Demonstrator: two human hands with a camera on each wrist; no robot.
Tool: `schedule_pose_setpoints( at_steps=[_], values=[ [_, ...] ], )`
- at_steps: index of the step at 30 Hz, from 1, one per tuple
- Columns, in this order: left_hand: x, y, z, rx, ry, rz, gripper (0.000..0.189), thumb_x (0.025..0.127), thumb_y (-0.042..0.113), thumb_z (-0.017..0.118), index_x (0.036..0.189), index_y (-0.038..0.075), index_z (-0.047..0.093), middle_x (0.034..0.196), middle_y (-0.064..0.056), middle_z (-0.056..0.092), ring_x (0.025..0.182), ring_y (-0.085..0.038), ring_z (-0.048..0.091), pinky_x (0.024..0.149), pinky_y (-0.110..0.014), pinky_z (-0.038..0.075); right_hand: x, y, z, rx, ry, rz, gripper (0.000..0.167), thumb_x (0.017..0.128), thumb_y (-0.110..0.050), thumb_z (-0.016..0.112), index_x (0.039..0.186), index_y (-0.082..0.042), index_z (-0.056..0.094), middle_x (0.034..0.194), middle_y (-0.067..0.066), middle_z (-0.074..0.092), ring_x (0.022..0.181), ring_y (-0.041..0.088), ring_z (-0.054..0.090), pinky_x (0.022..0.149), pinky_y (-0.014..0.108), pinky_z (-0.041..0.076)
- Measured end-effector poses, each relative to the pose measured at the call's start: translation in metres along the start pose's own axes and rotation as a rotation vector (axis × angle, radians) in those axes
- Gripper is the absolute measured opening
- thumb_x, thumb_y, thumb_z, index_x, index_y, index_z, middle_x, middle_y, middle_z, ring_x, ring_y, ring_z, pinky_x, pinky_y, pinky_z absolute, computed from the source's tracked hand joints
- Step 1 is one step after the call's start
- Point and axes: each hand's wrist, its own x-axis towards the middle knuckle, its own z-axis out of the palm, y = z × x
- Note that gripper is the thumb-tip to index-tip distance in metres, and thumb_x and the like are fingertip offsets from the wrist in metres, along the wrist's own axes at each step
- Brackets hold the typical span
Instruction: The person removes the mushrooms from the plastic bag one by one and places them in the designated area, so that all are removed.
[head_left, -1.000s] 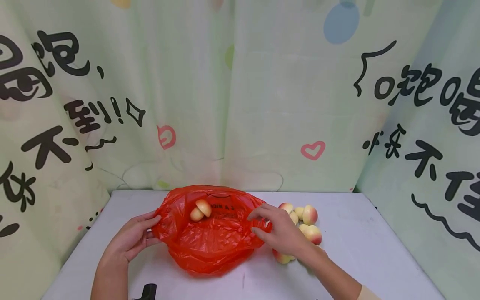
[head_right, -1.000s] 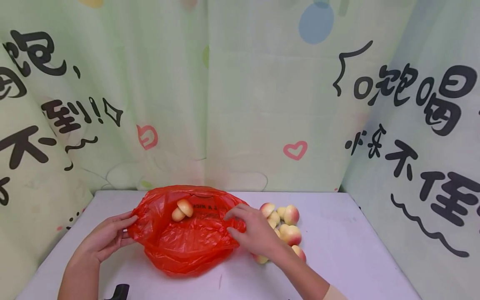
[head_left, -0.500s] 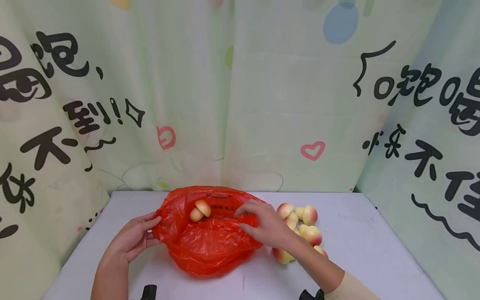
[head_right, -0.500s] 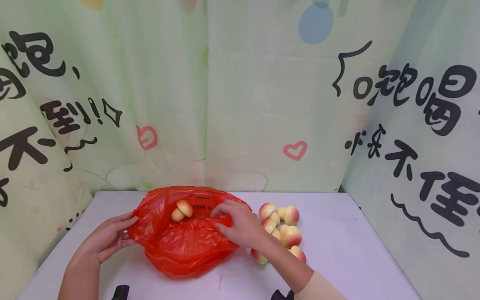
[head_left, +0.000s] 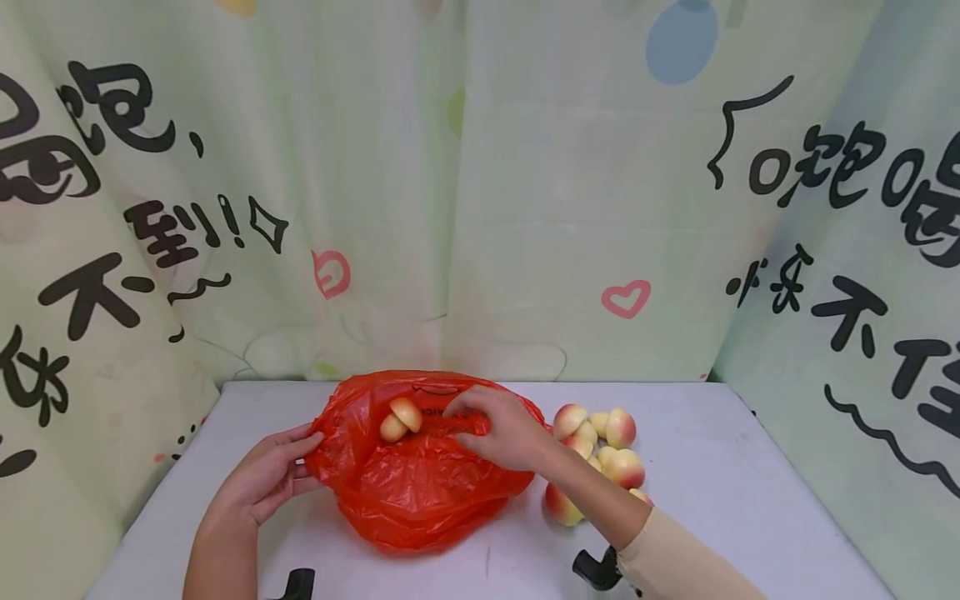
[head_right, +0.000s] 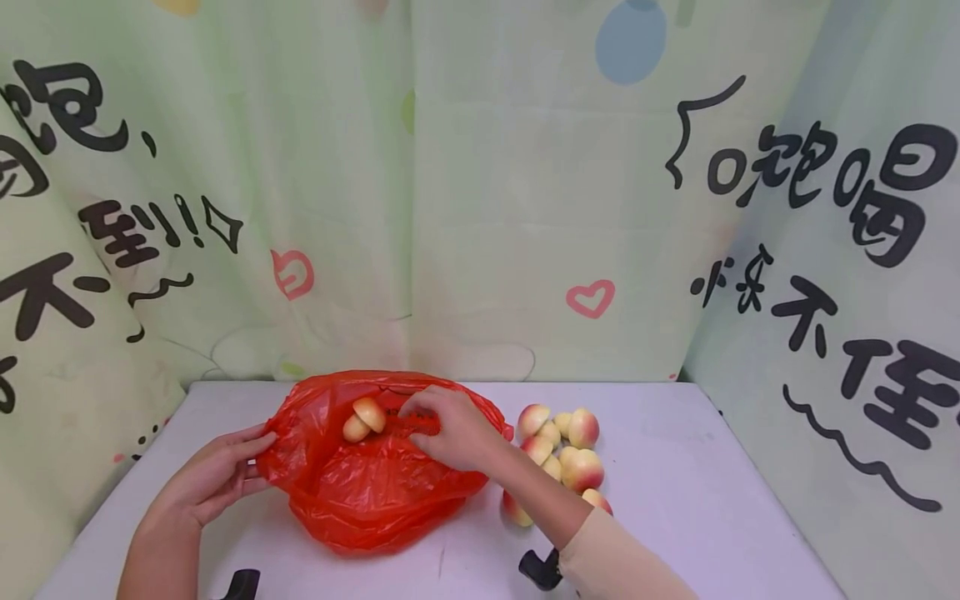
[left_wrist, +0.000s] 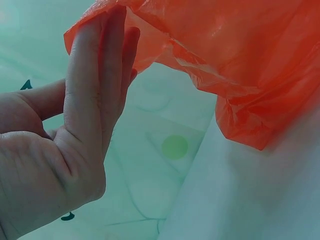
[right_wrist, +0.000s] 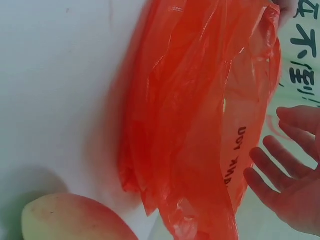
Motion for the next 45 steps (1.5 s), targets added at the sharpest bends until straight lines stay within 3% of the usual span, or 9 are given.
schedule_pose_setpoints(
  at_steps=[4, 11, 14, 28, 34, 45],
  values=[
    [0.001, -0.002, -0.001, -0.002, -0.001, 0.001, 0.063, 0.108, 0.028, 0.057, 0.162, 0.005, 0.033, 0.119, 0.000, 0.072, 0.102, -0.020, 0.076, 0.091, -0.039, 0.063, 0.009, 0.001, 0.003, 0.025, -0.024, -0.003, 0.028, 0.093, -0.011, 0.076, 0.121, -0.016, 0.072, 0.121, 0.001, 0.072, 0.112, 0.020, 0.065, 0.097, 0.046, 0.058],
    [0.000, -0.001, 0.000, 0.005, -0.008, 0.007, 0.063, 0.109, 0.027, 0.057, 0.162, 0.004, 0.032, 0.118, 0.000, 0.072, 0.101, -0.019, 0.076, 0.091, -0.039, 0.063, 0.022, 0.000, 0.006, 0.022, -0.091, -0.003, 0.029, 0.095, -0.011, 0.074, 0.124, -0.014, 0.072, 0.125, 0.004, 0.071, 0.114, 0.019, 0.064, 0.096, 0.040, 0.059],
    [0.000, 0.000, 0.000, 0.000, -0.011, 0.008, 0.063, 0.109, 0.027, 0.057, 0.162, 0.004, 0.032, 0.118, 0.000, 0.072, 0.101, -0.019, 0.076, 0.091, -0.039, 0.063, 0.029, -0.003, 0.008, 0.023, -0.127, 0.004, 0.030, 0.095, -0.011, 0.074, 0.125, -0.013, 0.072, 0.127, 0.005, 0.071, 0.120, 0.024, 0.064, 0.100, 0.043, 0.059],
    [0.001, 0.000, -0.001, 0.008, -0.005, 0.015, 0.062, 0.109, 0.026, 0.056, 0.161, 0.003, 0.033, 0.117, 0.000, 0.073, 0.100, -0.019, 0.076, 0.090, -0.039, 0.063, 0.062, -0.010, 0.022, -0.083, -0.253, 0.016, 0.038, 0.096, -0.011, 0.074, 0.134, -0.013, 0.069, 0.137, 0.003, 0.067, 0.128, 0.025, 0.060, 0.103, 0.036, 0.058],
    [0.002, -0.002, 0.001, 0.016, 0.003, 0.011, 0.063, 0.108, 0.027, 0.058, 0.161, 0.003, 0.034, 0.119, -0.001, 0.072, 0.100, -0.020, 0.076, 0.090, -0.039, 0.063, 0.069, -0.014, 0.031, -0.107, -0.302, 0.031, 0.043, 0.097, -0.013, 0.074, 0.139, -0.014, 0.066, 0.139, 0.003, 0.066, 0.125, 0.022, 0.060, 0.096, 0.027, 0.058],
    [0.003, -0.002, 0.001, 0.015, -0.023, 0.018, 0.063, 0.109, 0.026, 0.057, 0.161, 0.001, 0.033, 0.116, 0.000, 0.073, 0.099, -0.019, 0.077, 0.090, -0.038, 0.063, 0.087, -0.016, 0.046, -0.186, -0.363, 0.066, 0.042, 0.094, -0.011, 0.076, 0.134, -0.016, 0.069, 0.126, -0.001, 0.070, 0.110, 0.014, 0.059, 0.089, 0.026, 0.059]
  ],
)
